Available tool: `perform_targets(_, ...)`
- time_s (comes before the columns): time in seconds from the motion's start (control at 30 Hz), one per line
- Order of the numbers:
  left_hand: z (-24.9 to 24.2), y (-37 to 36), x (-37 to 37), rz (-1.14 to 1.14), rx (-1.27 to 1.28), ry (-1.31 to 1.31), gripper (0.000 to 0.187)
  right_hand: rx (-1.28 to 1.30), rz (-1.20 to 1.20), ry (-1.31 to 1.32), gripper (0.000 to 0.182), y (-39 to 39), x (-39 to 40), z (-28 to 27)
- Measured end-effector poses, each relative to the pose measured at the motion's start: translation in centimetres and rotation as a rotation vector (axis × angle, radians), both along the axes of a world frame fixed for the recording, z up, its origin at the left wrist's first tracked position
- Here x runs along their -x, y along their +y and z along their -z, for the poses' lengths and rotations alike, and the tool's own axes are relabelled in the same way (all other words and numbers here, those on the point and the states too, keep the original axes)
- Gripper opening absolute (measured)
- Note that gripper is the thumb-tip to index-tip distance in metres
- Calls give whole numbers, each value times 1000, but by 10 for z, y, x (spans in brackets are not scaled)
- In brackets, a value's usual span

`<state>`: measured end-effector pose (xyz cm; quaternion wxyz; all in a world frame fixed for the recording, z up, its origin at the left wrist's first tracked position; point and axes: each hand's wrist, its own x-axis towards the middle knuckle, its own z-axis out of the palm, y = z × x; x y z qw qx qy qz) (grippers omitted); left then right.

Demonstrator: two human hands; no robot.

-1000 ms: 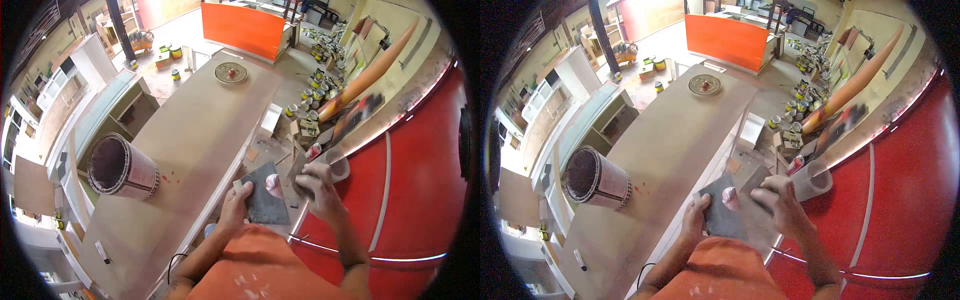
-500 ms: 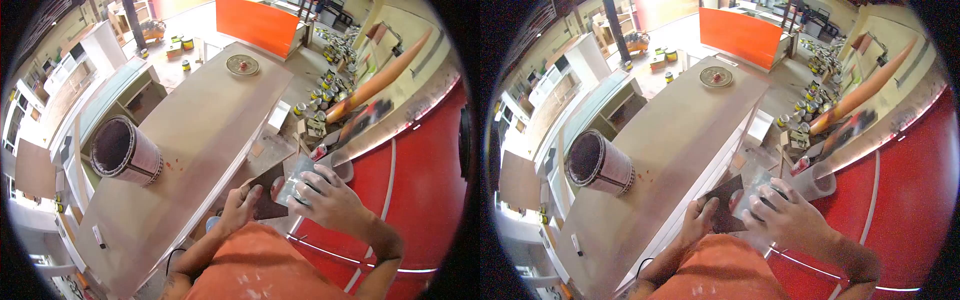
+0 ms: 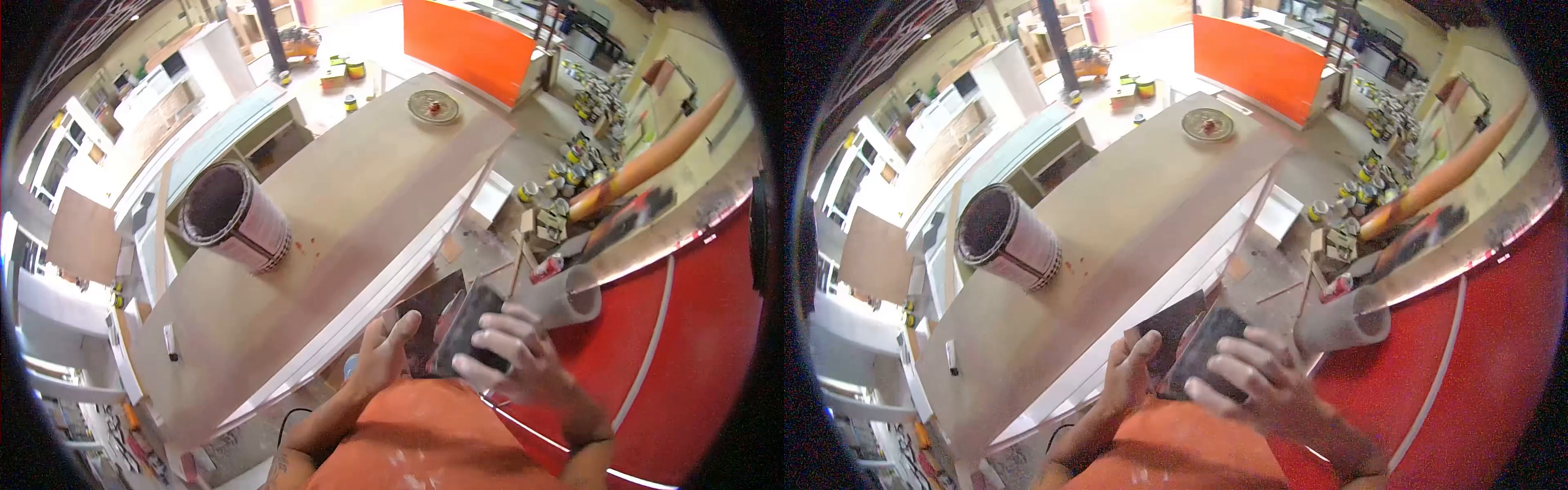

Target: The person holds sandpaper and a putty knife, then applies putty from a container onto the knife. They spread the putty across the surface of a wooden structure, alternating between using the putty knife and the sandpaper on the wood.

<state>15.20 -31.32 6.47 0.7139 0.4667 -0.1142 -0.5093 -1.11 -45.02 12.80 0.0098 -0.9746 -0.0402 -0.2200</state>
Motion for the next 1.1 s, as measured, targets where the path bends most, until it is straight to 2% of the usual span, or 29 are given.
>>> perform_targets(0.03,0,-3,5,-23,-3,-8,33,-170,-62,-116,27,5,1,15)
perform_targets(0.1,4,-11,13,-11,88,370,33,-604,-96,-319,36,12,2,51)
perform_targets(0.13,11,-12,21,-26,84,363,33,-613,-111,-322,36,8,0,68)
perform_targets(0.2,26,-17,33,-59,122,372,38,-639,195,-277,42,-7,3,90)
perform_targets(0.27,26,-17,44,-70,119,393,39,-314,286,-161,43,-33,16,88)
perform_targets(0.3,28,-18,47,-136,164,348,40,-231,362,48,36,-40,28,83)
perform_targets(0.33,30,-20,49,-197,211,304,41,-236,379,43,36,-41,35,90)
perform_targets(0.4,44,-29,45,-224,160,231,38,-1057,490,-476,42,-43,49,117)
perform_targets(0.43,54,-33,42,-267,105,158,37,-1407,678,-687,44,-36,61,131)
perform_targets(0.47,60,-37,40,-310,49,81,38,-1402,683,-693,44,-27,65,129)
perform_targets(0.53,58,-48,42,-359,4,43,40,-1812,528,-1175,47,2,58,111)
perform_targets(0.6,45,-55,46,-397,138,-67,38,-1894,555,-1057,53,37,41,85)
perform_targets(0.63,52,-56,48,-387,137,-66,38,-1998,659,-971,51,41,46,120)
perform_targets(0.67,65,-55,50,-296,84,-133,37,-1714,831,-970,46,45,36,127)
perform_targets(0.7,73,-54,50,-217,32,-199,38,-1558,937,-878,46,45,32,125)
perform_targets(0.73,65,-51,49,-232,30,-195,38,-1401,1027,-773,46,44,26,122)
perform_targets(0.77,54,-46,49,-84,-9,-508,35,-1404,1014,-752,46,39,20,114)
perform_targets(0.8,46,-43,46,72,-56,-819,34,-1628,883,-920,47,30,10,102)
perform_targets(0.83,44,-40,41,208,-63,-929,35,-1848,740,-1089,48,26,3,94)
perform_targets(0.87,47,-38,31,195,-69,-928,35,-1852,732,-1076,48,19,0,90)
perform_targets(0.93,62,-30,10,352,351,-1415,34,-1837,637,-1201,50,-1,9,86)
perform_targets(1.0,79,-20,11,320,410,-1323,29,-1892,575,-1361,51,-21,14,83)
perform_targets(1.07,94,-19,24,-50,78,110,29,-1847,485,-1362,53,-15,6,81)
perform_targets(1.1,79,-24,16,-22,105,291,32,-1559,507,-1262,47,-6,5,94)
